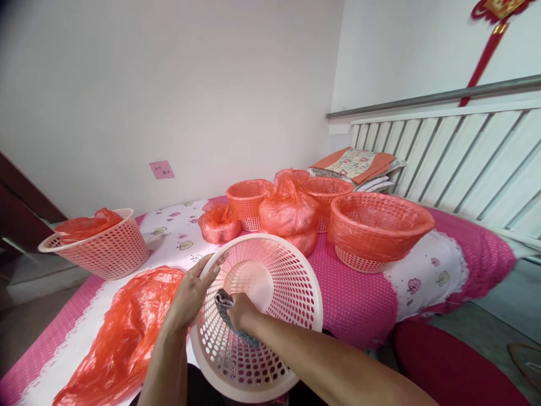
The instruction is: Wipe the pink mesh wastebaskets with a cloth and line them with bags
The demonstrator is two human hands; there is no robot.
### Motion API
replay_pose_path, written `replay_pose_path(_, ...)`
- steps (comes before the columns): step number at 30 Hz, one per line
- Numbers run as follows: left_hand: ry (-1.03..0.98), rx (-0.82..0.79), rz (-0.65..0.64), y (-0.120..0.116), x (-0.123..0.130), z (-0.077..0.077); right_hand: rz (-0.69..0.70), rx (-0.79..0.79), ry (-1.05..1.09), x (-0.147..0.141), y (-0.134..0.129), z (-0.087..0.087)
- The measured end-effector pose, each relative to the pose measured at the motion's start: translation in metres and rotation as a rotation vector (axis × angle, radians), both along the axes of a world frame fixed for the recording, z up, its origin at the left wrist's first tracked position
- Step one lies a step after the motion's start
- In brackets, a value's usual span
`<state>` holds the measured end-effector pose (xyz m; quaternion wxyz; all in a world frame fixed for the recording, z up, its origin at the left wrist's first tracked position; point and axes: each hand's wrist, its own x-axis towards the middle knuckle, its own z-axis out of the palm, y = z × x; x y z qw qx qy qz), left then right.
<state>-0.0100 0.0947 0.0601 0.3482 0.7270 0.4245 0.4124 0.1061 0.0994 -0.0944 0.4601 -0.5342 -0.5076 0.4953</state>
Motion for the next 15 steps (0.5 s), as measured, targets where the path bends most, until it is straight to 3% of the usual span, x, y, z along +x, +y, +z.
replay_pose_path(6,-0.005,0.001,0.006,-0.002,0.003,0.004,0.09,-0.006,0.005,0.009,-0.042,0.034)
replay_pose_path(11,-0.028,-0.029,-0.007,-0.001,0.0,0.001,0.228,0.122,0.05,0.025,-0.089,0.08)
replay_pose_path(15,-0.048,-0.044,-0.02,0.001,-0.001,-0.003,0.291,0.232,-0.075,0.042,-0.121,0.097)
